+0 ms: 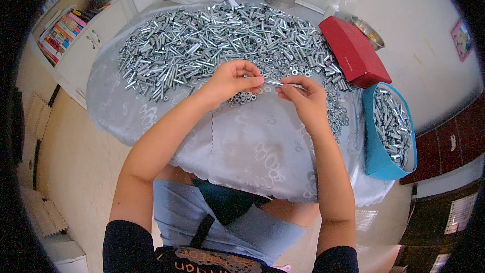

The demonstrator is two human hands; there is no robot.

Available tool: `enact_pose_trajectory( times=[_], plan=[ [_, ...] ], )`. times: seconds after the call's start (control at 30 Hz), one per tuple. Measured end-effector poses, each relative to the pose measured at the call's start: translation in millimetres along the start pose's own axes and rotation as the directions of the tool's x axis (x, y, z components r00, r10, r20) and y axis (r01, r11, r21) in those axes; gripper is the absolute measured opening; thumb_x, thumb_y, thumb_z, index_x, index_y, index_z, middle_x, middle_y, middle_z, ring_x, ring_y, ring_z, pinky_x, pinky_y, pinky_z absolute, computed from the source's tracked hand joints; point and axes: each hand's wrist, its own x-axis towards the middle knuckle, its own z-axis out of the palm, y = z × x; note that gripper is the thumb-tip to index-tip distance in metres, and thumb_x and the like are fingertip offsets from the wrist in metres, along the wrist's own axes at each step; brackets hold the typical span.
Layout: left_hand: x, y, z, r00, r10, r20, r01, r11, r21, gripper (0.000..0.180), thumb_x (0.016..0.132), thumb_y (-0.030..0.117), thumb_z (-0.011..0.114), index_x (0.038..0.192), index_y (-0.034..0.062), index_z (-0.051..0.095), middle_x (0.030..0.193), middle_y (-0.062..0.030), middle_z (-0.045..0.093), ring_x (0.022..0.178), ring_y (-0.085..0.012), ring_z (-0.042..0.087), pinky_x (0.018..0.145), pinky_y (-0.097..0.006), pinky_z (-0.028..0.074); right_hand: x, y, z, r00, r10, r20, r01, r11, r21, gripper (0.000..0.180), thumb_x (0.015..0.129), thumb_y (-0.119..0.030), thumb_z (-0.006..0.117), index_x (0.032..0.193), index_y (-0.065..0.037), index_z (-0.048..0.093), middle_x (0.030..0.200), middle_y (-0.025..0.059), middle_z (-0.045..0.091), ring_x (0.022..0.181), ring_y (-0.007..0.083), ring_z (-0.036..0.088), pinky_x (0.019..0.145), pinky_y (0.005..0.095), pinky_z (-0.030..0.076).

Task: The person sits at a table covered with a large pile of metal bolts and washers. They repeatedly pick up a bolt and a washer, thread the washer onto the bolt, and place the assembled unit into a blue plastic bin on the right. The process is continuous and repetitive throughout the clip.

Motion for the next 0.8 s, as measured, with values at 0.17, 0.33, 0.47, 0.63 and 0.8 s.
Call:
enact_pose_trajectory(
  times=[0.17, 0.33, 0.47, 0.63, 0.8],
  plan=[
    [1.1, -7.1, -1.5, 0.996, -0.088, 0.026, 0.088, 0.996, -0.005, 0.018, 0.079, 0.013, 0.064, 0.089, 0.001, 0.055, 0.084, -0.0076, 0.061, 0.075, -0.0126, 0.061, 0.068, -0.024, 0.051, 0.8, -1.2, -3.7, 0.999, 0.004, -0.051, -0.004, 1.0, -0.005, 0.015, 0.08, -0.001, 0.055, 0.093, 0.008, 0.056, 0.09, 0.0132, 0.059, 0.081, 0.0203, 0.062, 0.072, 0.0272, 0.052],
    [-4.5, -6.3, 2.5, 0.993, -0.102, 0.061, 0.101, 0.995, 0.02, 0.019, 0.078, 0.013, 0.065, 0.088, 0.0008, 0.055, 0.084, -0.0074, 0.061, 0.073, -0.0122, 0.06, 0.067, -0.024, 0.051, -0.3, -2.9, 0.5, 0.999, 0.0, -0.054, 0.001, 1.0, 0.013, 0.016, 0.081, -0.002, 0.055, 0.093, 0.008, 0.056, 0.091, 0.0131, 0.059, 0.08, 0.0207, 0.062, 0.072, 0.0277, 0.053],
    [-0.3, -11.4, 2.2, 0.995, -0.03, 0.091, 0.028, 0.999, 0.028, 0.021, 0.077, 0.013, 0.066, 0.09, -0.0002, 0.055, 0.084, -0.0071, 0.061, 0.072, -0.0125, 0.06, 0.065, -0.024, 0.05, -3.8, -3.0, -2.8, 0.999, 0.009, -0.052, -0.004, 0.996, 0.094, 0.014, 0.081, -0.003, 0.055, 0.092, 0.006, 0.056, 0.09, 0.0117, 0.059, 0.081, 0.0216, 0.062, 0.072, 0.0292, 0.052],
    [0.3, -13.3, -3.7, 0.996, 0.04, 0.075, -0.04, 0.999, 0.006, 0.025, 0.074, 0.017, 0.069, 0.09, 0.0017, 0.057, 0.084, -0.0049, 0.06, 0.075, -0.0108, 0.057, 0.067, -0.023, 0.048, -3.3, 1.6, -0.9, 0.999, -0.029, 0.017, 0.026, 0.988, 0.155, 0.013, 0.082, -0.003, 0.053, 0.093, 0.004, 0.056, 0.089, 0.0112, 0.059, 0.079, 0.021, 0.062, 0.072, 0.0298, 0.052],
    [-0.2, -18.3, -9.5, 0.993, 0.082, 0.081, -0.085, 0.995, 0.043, 0.025, 0.073, 0.016, 0.07, 0.091, 0.0031, 0.058, 0.086, -0.0043, 0.06, 0.077, -0.0105, 0.056, 0.066, -0.023, 0.046, -2.1, 12.0, 3.6, 0.995, -0.036, 0.094, 0.022, 0.989, 0.145, 0.013, 0.083, -0.003, 0.052, 0.093, 0.003, 0.056, 0.089, 0.011, 0.059, 0.078, 0.0202, 0.062, 0.072, 0.0295, 0.051]
  ],
)
